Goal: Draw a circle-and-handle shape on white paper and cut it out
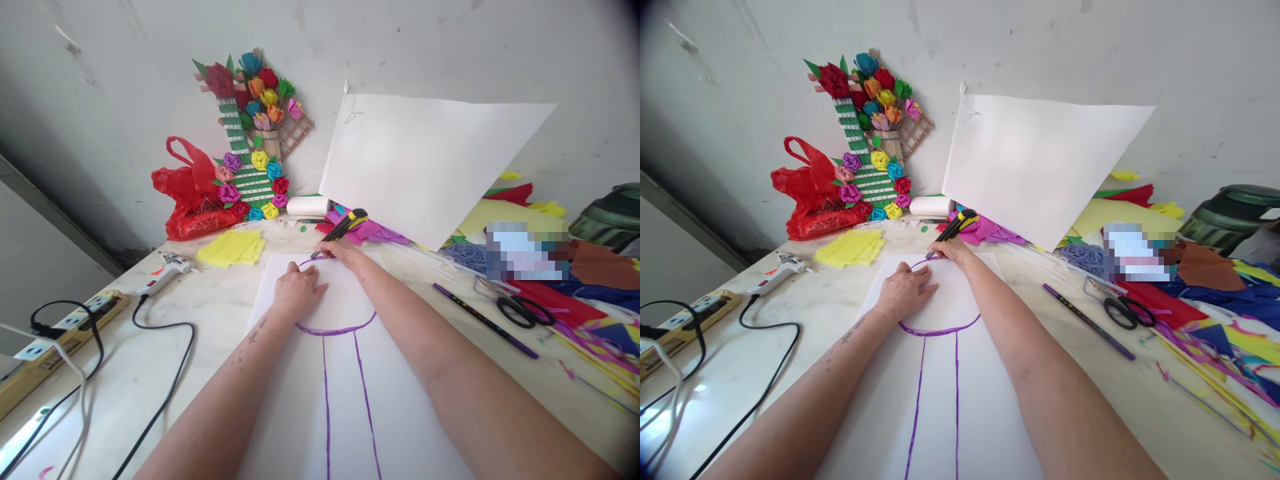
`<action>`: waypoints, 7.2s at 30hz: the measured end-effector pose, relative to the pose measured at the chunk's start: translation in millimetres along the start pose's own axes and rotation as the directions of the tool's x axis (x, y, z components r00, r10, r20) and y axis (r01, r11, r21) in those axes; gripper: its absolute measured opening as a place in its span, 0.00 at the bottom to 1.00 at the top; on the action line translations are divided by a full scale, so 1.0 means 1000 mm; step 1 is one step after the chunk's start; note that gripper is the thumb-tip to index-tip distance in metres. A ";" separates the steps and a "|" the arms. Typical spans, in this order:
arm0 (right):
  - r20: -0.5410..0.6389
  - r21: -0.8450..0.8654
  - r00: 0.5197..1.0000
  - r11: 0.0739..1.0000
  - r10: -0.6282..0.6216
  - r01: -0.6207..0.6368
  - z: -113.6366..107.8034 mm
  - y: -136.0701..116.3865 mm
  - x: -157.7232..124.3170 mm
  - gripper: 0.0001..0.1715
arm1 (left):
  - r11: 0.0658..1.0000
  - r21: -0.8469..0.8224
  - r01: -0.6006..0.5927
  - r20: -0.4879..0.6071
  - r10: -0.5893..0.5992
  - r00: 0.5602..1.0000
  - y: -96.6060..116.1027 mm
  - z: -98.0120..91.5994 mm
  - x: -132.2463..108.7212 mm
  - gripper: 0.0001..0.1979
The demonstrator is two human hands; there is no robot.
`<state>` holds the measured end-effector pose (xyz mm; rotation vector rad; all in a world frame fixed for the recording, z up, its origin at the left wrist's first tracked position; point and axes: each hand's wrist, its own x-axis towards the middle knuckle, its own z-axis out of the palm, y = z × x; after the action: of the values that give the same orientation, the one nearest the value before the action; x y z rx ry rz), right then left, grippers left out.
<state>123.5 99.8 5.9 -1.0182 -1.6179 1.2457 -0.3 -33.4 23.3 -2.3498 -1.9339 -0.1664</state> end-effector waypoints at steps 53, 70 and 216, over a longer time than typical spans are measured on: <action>-0.065 0.077 0.998 0.997 0.007 -0.002 -0.001 -0.004 -0.006 0.11 | 1.000 -0.006 0.007 -0.011 -0.007 1.000 -0.002 0.005 0.001 0.20; -0.076 0.081 0.997 0.997 0.009 -0.003 -0.003 -0.004 -0.007 0.11 | 1.000 -0.006 0.018 0.016 -0.018 1.000 0.000 0.001 0.000 0.21; -0.079 -0.032 0.997 0.999 -0.021 0.018 -0.022 0.000 -0.013 0.14 | 0.999 -0.004 0.037 0.051 -0.037 0.998 0.001 -0.001 0.000 0.22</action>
<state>148.3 94.3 7.1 -1.0557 -1.5868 1.1563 0.3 -33.4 24.6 -2.3452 -2.0026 -0.1157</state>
